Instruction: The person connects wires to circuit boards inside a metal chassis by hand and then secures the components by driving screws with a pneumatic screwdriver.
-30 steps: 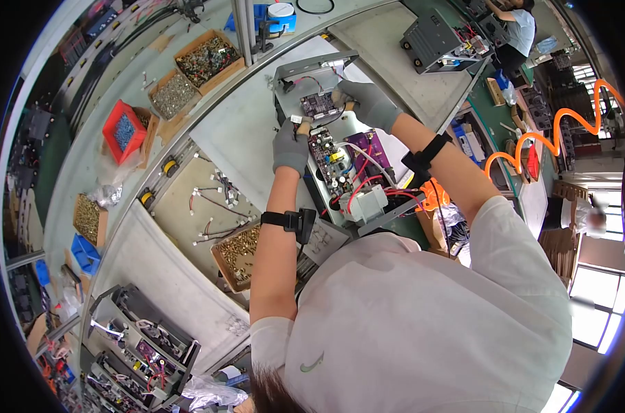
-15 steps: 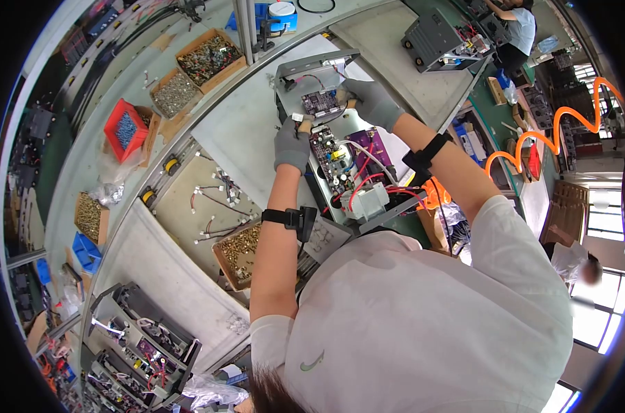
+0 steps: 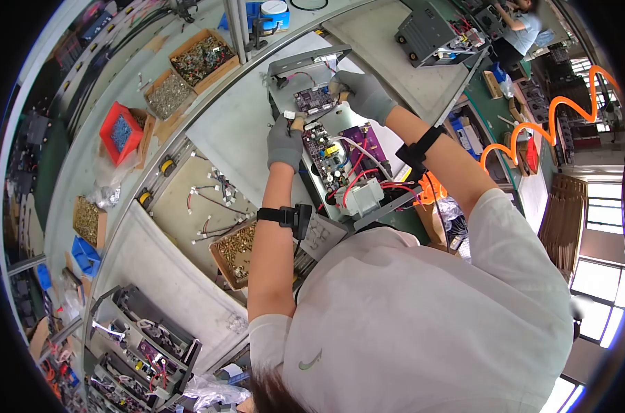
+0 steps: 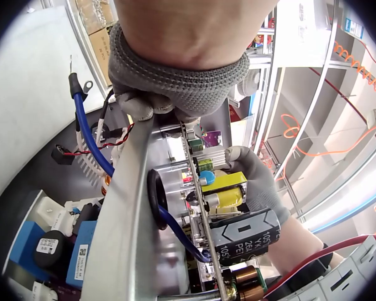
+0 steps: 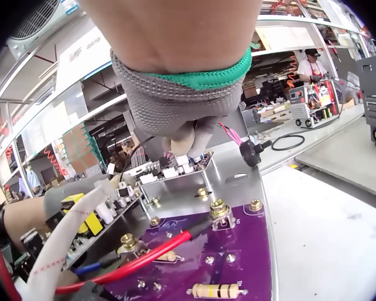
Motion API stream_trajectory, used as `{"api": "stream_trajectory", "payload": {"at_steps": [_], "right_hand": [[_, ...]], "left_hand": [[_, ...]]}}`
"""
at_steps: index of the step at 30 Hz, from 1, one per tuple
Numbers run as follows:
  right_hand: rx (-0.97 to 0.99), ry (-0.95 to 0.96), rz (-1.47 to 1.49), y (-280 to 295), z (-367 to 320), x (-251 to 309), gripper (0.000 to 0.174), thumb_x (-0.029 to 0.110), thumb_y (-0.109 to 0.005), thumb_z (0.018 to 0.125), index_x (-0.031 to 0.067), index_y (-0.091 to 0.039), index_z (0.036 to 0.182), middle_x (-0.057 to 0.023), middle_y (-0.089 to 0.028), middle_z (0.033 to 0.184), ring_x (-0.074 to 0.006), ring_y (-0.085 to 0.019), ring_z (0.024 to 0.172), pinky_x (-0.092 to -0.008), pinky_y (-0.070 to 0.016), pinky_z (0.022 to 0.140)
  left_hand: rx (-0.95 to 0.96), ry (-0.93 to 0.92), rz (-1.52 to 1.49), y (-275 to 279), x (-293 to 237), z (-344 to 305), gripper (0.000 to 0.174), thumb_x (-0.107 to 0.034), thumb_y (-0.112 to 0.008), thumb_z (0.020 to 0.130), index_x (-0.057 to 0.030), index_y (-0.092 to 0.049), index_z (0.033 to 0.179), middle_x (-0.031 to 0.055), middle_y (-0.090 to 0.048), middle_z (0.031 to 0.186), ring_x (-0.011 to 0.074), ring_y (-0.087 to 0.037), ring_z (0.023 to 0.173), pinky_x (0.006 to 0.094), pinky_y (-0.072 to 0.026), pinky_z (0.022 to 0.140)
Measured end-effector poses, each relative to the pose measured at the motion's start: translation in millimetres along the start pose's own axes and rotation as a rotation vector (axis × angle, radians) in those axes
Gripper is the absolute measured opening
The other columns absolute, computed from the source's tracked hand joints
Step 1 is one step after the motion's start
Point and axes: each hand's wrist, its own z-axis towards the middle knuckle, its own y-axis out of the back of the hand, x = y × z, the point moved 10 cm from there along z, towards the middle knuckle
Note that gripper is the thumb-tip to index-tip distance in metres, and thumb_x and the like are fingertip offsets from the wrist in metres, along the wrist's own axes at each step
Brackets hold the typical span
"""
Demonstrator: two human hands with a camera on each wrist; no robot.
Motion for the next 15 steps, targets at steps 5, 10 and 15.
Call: {"api": "stream_trajectory", "payload": {"at_steps": [5,10,15], "right_hand": [[-0.003,0.011,0.058,-4.4,-0.6,-9.3,0.038,-0.021,-0.042,0.069,0.0036,-0.059,0.093,-0.0071,-0.063,0.081,-0.0163,-0.059,0.078,-0.0278,-0.048,0.072],[0.035,0.068,-0.067,-11.5,0.7,-7.8,0.037,-0.02,-0.046,0.069,0.0047,-0.059,0.093,-0.0079,-0.064,0.085,-0.018,-0.061,0.082,-0.0296,-0.0487,0.074],[0.027,-0.053,-0.077,-8.4,0.9,-11.4,0.026,-0.008,-0.054,0.073,0.0084,-0.062,0.092,-0.0083,-0.066,0.086,-0.0195,-0.063,0.083,-0.0307,-0.0495,0.075]], "left_hand": [[-0.015,0.0,0.02,-3.4,14.1,3.6,0.019,-0.016,-0.058,0.086,-0.0045,-0.063,0.1,0.0109,-0.067,0.086,0.0176,-0.062,0.076,0.0283,-0.0461,0.069],[-0.028,-0.017,0.058,-1.0,8.9,2.9,0.019,-0.016,-0.059,0.085,-0.0043,-0.063,0.099,0.0114,-0.067,0.085,0.0177,-0.062,0.075,0.0284,-0.0462,0.068],[-0.019,0.0,0.003,0.0,5.6,1.2,0.019,-0.017,-0.06,0.085,-0.004,-0.063,0.099,0.0123,-0.067,0.085,0.0192,-0.063,0.075,0.029,-0.0463,0.067]]}}
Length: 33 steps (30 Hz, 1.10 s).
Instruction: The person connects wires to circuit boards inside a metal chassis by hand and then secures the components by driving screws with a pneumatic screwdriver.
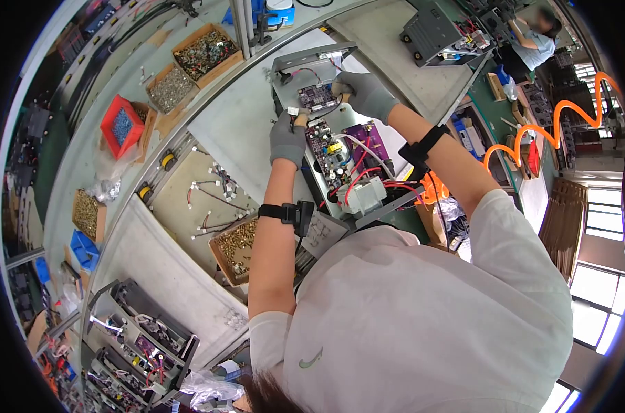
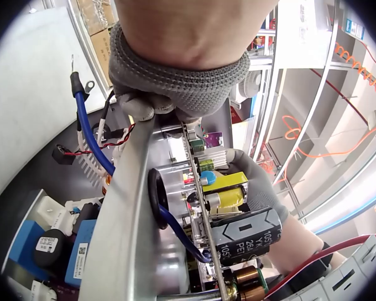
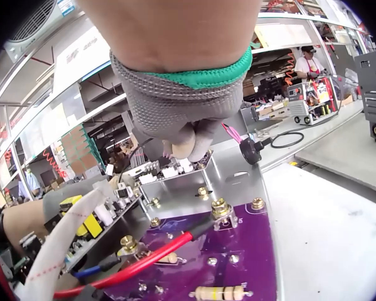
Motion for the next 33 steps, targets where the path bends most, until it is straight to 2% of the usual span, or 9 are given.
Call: {"api": "stream_trajectory", "payload": {"at_steps": [4,7,11,13,19,23,25,28,33], "right_hand": [[0.031,0.087,-0.282,3.1,-2.3,16.5,0.017,0.0,-0.058,0.076,0.0084,-0.066,0.088,-0.0092,-0.068,0.085,-0.0223,-0.065,0.083,-0.0301,-0.05,0.075],[-0.035,-0.053,-0.033,5.6,-2.3,-2.5,0.015,0.0,-0.058,0.075,0.0069,-0.066,0.086,-0.0096,-0.068,0.083,-0.0239,-0.065,0.081,-0.0296,-0.0501,0.075],[-0.023,-0.094,-0.2,9.7,0.1,-3.4,0.017,-0.001,-0.056,0.075,0.0063,-0.066,0.086,-0.0105,-0.068,0.083,-0.0238,-0.065,0.081,-0.0289,-0.05,0.074],[0.069,-0.065,-0.062,0.1,4.5,-5.5,0.017,-0.001,-0.054,0.075,0.006,-0.066,0.085,-0.0103,-0.068,0.084,-0.0248,-0.065,0.081,-0.0297,-0.0499,0.075],[0.02,-0.036,-0.096,-4.0,9.0,-19.9,0.019,0.001,-0.055,0.074,0.0076,-0.067,0.086,-0.0081,-0.068,0.084,-0.0248,-0.065,0.08,-0.0319,-0.0494,0.074],[0.007,-0.081,-0.111,-1.5,4.6,-16.6,0.019,0.001,-0.054,0.074,0.0082,-0.067,0.086,-0.0081,-0.068,0.084,-0.0249,-0.064,0.08,-0.0318,-0.0493,0.074],[0.021,-0.085,-0.179,3.0,2.9,-7.2,0.02,0.001,-0.054,0.073,0.0093,-0.068,0.085,-0.0082,-0.068,0.084,-0.0257,-0.064,0.08,-0.0318,-0.0493,0.073],[-0.008,-0.036,-0.07,-1.5,6.0,-16.1,0.021,0.002,-0.053,0.073,0.0111,-0.068,0.084,-0.0083,-0.068,0.084,-0.0253,-0.064,0.078,-0.0318,-0.0494,0.071],[0.005,-0.094,-0.127,-2.1,4.9,-22.1,0.021,0.004,-0.057,0.071,0.0172,-0.07,0.082,-0.0049,-0.067,0.079,-0.0214,-0.064,0.076,-0.0301,-0.0491,0.071]], "left_hand": [[-0.001,0.001,-0.003,3.2,-7.7,-2.8,0.019,-0.016,-0.06,0.084,-0.0035,-0.062,0.097,0.0134,-0.066,0.084,0.0207,-0.062,0.073,0.03,-0.0463,0.067],[0.0,-0.014,-0.018,1.3,-2.2,-1.6,0.019,-0.018,-0.057,0.084,-0.0127,-0.063,0.102,0.0157,-0.065,0.085,0.0322,-0.062,0.076,0.0362,-0.0475,0.068],[-0.004,0.003,0.04,0.7,7.1,0.2,0.021,-0.017,-0.057,0.084,-0.0114,-0.062,0.103,0.0162,-0.064,0.085,0.0325,-0.061,0.076,0.036,-0.0478,0.068],[0.098,0.017,0.066,0.1,-10.0,-1.3,0.02,-0.012,-0.055,0.085,-0.0033,-0.06,0.103,0.0154,-0.065,0.088,0.0214,-0.062,0.078,0.0303,-0.0465,0.071],[0.263,-0.025,-0.008,2.2,-22.9,-7.8,0.026,-0.006,-0.053,0.085,-0.0026,-0.058,0.111,0.0105,-0.064,0.099,0.0182,-0.06,0.086,0.0284,-0.0464,0.078],[0.141,-0.152,0.118,7.5,-7.6,-6.0,0.03,-0.001,-0.052,0.081,-0.0059,-0.061,0.109,0.0101,-0.066,0.091,0.0186,-0.062,0.081,0.0286,-0.0471,0.076],[0.083,0.043,-0.27,8.4,6.9,0.9,0.028,0.003,-0.053,0.081,-0.0011,-0.06,0.108,0.0085,-0.065,0.089,0.0129,-0.06,0.078,0.0247,-0.0468,0.071],[-0.017,0.168,-0.345,11.5,-1.0,5.2,0.023,0.002,-0.054,0.083,0.002,-0.06,0.105,0.0067,-0.064,0.088,0.0094,-0.057,0.077,0.0219,-0.0459,0.067],[-0.003,0.031,-0.347,-7.1,-12.3,13.1,0.025,-0.001,-0.055,0.084,-0.0041,-0.056,0.109,0.0045,-0.062,0.092,0.0127,-0.057,0.08,0.0265,-0.0464,0.07]]}}
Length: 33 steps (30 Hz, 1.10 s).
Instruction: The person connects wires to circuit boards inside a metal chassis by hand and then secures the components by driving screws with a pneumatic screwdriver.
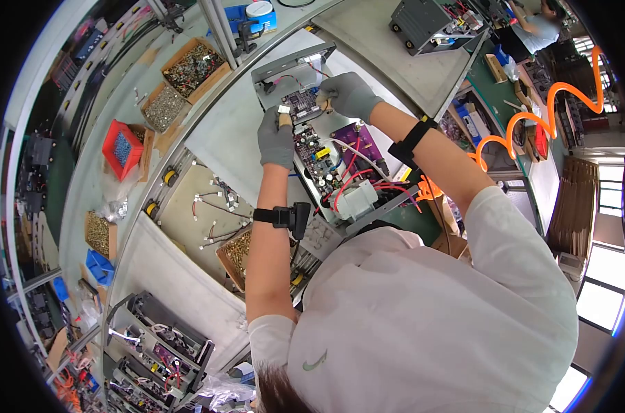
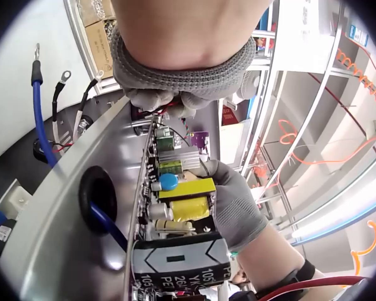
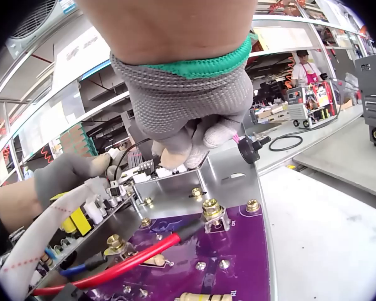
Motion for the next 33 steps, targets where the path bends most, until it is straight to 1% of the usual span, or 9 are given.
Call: {"api": "stream_trajectory", "payload": {"at_steps": [1,3,4,10,13,16,29,32,33], "right_hand": [[-0.003,-0.012,0.005,-0.6,-0.7,-1.6,0.021,0.004,-0.057,0.071,0.0172,-0.07,0.082,-0.0049,-0.067,0.079,-0.0214,-0.064,0.076,-0.0301,-0.0491,0.071],[-0.003,-0.01,-0.056,0.2,-1.1,1.0,0.022,0.005,-0.059,0.07,0.0189,-0.07,0.082,-0.0034,-0.067,0.08,-0.021,-0.064,0.078,-0.0301,-0.049,0.07],[0.018,-0.047,-0.069,-0.6,-1.2,-0.9,0.022,0.006,-0.06,0.07,0.0211,-0.07,0.082,-0.0024,-0.067,0.081,-0.0209,-0.063,0.079,-0.0302,-0.0489,0.07],[0.055,-0.086,-0.131,0.5,-4.7,3.8,0.026,0.006,-0.062,0.068,0.0242,-0.069,0.086,-0.002,-0.066,0.085,-0.022,-0.063,0.085,-0.0326,-0.0487,0.074],[0.016,-0.042,-0.079,3.4,-6.8,10.0,0.021,0.002,-0.058,0.07,0.0164,-0.069,0.082,-0.0047,-0.067,0.083,-0.0246,-0.063,0.08,-0.0333,-0.0489,0.072],[0.066,-0.069,-0.118,0.4,-5.8,7.8,0.029,0.005,-0.06,0.067,0.0237,-0.069,0.087,-0.0037,-0.066,0.085,-0.0247,-0.062,0.087,-0.0342,-0.0484,0.075],[-0.019,-0.069,-0.106,2.2,-7.7,6.2,0.026,0.006,-0.06,0.067,0.0241,-0.07,0.084,-0.0041,-0.066,0.083,-0.0253,-0.062,0.083,-0.0342,-0.0487,0.073],[-0.017,-0.089,-0.111,0.3,-7.7,4.1,0.025,0.007,-0.06,0.068,0.0237,-0.07,0.083,-0.0043,-0.066,0.084,-0.0256,-0.063,0.083,-0.0344,-0.0488,0.073],[-0.026,-0.091,-0.113,0.6,-7.7,3.7,0.024,0.008,-0.059,0.068,0.0236,-0.069,0.083,-0.0044,-0.066,0.084,-0.0256,-0.063,0.083,-0.0346,-0.0488,0.073]], "left_hand": [[0.012,0.006,0.003,-1.7,-2.4,0.0,0.025,-0.001,-0.055,0.084,-0.0041,-0.056,0.109,0.0045,-0.062,0.092,0.0127,-0.057,0.08,0.0265,-0.0464,0.07],[0.027,-0.345,0.897,-14.8,-45.3,-6.4,0.03,-0.003,-0.054,0.08,-0.0087,-0.054,0.11,0.007,-0.061,0.096,0.0224,-0.059,0.087,0.0346,-0.0478,0.072],[0.037,-0.399,1.003,-18.4,-54.4,-9.2,0.035,-0.006,-0.055,0.075,-0.0129,-0.053,0.109,0.0083,-0.058,0.099,0.0275,-0.056,0.091,0.0397,-0.048,0.073],[0.299,-0.401,1.445,-34.4,-44.1,-3.8,0.039,-0.006,-0.056,0.074,-0.0159,-0.053,0.111,0.0073,-0.058,0.097,0.0245,-0.057,0.092,0.036,-0.049,0.073],[0.344,-0.447,1.517,-38.4,-43.8,-3.7,0.036,-0.005,-0.056,0.075,-0.0147,-0.053,0.109,0.0071,-0.058,0.096,0.0245,-0.058,0.091,0.0359,-0.049,0.072],[0.345,-0.481,1.508,-40.3,-44.5,-2.7,0.034,-0.005,-0.055,0.075,-0.0144,-0.053,0.108,0.0071,-0.058,0.097,0.0246,-0.058,0.09,0.0359,-0.049,0.071],[0.452,-0.549,1.759,-64.8,-63.1,-2.3,0.013,-0.015,-0.053,0.082,-0.0131,-0.057,0.094,0.0031,-0.06,0.09,0.0203,-0.058,0.09,0.0352,-0.0455,0.069],[0.469,-0.315,1.624,-46.5,-53.3,9.3,0.016,-0.012,-0.055,0.08,-0.0106,-0.06,0.095,0.0045,-0.063,0.089,0.0238,-0.061,0.085,0.0368,-0.0467,0.069],[0.375,-0.242,1.264,-33.6,-52.6,13.5,0.018,-0.009,-0.056,0.08,-0.0096,-0.061,0.096,0.0058,-0.064,0.088,0.0236,-0.062,0.081,0.0356,-0.0475,0.07]]}}
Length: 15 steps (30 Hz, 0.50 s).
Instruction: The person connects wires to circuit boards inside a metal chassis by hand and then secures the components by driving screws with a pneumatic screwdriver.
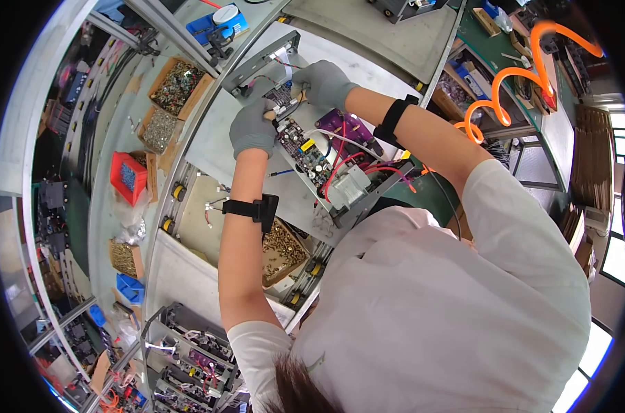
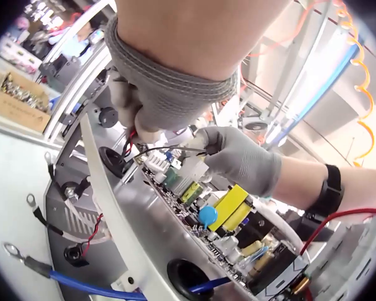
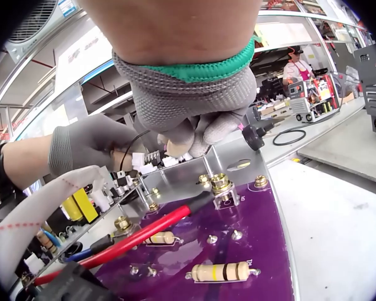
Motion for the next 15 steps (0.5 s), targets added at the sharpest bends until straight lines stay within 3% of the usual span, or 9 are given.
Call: {"api": "stream_trajectory", "payload": {"at_steps": [1,2,4,7,11,13,15], "right_hand": [[-0.01,-0.003,-0.002,0.9,-0.3,-0.3,0.024,0.008,-0.059,0.068,0.0235,-0.069,0.083,-0.0044,-0.066,0.084,-0.0255,-0.063,0.083,-0.0348,-0.0488,0.074],[-0.015,-0.009,0.003,1.6,-0.9,-1.1,0.024,0.008,-0.059,0.068,0.0235,-0.069,0.083,-0.0044,-0.066,0.084,-0.0255,-0.063,0.083,-0.0348,-0.0488,0.074],[-0.01,-0.007,0.047,2.4,-2.4,-0.5,0.023,0.009,-0.06,0.068,0.0234,-0.069,0.084,-0.0043,-0.066,0.084,-0.0251,-0.063,0.085,-0.0351,-0.0488,0.074],[0.004,-0.016,0.043,3.5,-4.9,0.4,0.024,0.01,-0.06,0.069,0.0237,-0.069,0.086,-0.0045,-0.066,0.085,-0.0255,-0.063,0.086,-0.0356,-0.0489,0.074],[0.004,-0.03,0.016,2.0,-4.2,-1.2,0.026,0.01,-0.061,0.069,0.0242,-0.069,0.088,-0.005,-0.066,0.087,-0.0262,-0.063,0.086,-0.0362,-0.049,0.075],[0.009,-0.038,0.0,3.9,-5.5,0.2,0.029,0.008,-0.06,0.068,0.025,-0.068,0.09,-0.0052,-0.066,0.089,-0.0266,-0.062,0.087,-0.0366,-0.049,0.075],[0.009,-0.029,0.023,1.8,-4.7,-1.0,0.03,0.008,-0.06,0.067,0.0253,-0.068,0.09,-0.005,-0.066,0.088,-0.0264,-0.063,0.086,-0.0366,-0.049,0.075]], "left_hand": [[-0.094,0.065,-0.361,1.4,12.8,-2.7,0.02,-0.006,-0.057,0.079,-0.0087,-0.063,0.098,0.007,-0.066,0.087,0.0235,-0.063,0.077,0.0345,-0.0482,0.071],[-0.09,0.058,-0.357,-6.9,14.8,-3.9,0.02,-0.006,-0.057,0.079,-0.0087,-0.063,0.098,0.007,-0.066,0.087,0.0235,-0.063,0.077,0.0345,-0.0482,0.071],[-0.173,0.246,-0.931,-19.6,36.6,-9.7,0.022,0.0,-0.056,0.08,-0.0075,-0.064,0.1,0.0082,-0.066,0.087,0.0198,-0.063,0.073,0.03,-0.0485,0.071],[-0.233,0.258,-1.025,-25.7,41.7,-12.4,0.019,-0.001,-0.055,0.083,-0.0071,-0.064,0.098,0.0061,-0.065,0.085,0.0143,-0.06,0.074,0.0263,-0.0471,0.071],[-0.306,0.096,-0.766,-11.6,29.4,-11.8,0.018,-0.001,-0.056,0.082,-0.0079,-0.063,0.097,0.0064,-0.065,0.085,0.0187,-0.06,0.077,0.0298,-0.0473,0.071],[-0.359,0.004,-0.371,13.0,10.1,-16.5,0.022,0.001,-0.056,0.077,-0.0098,-0.062,0.096,0.0081,-0.063,0.086,0.0255,-0.058,0.081,0.0356,-0.0463,0.073],[-0.362,-0.089,-0.292,12.0,2.2,-13.9,0.024,0.002,-0.056,0.074,-0.0104,-0.06,0.095,0.0086,-0.062,0.087,0.0283,-0.056,0.082,0.0378,-0.0452,0.073]]}}
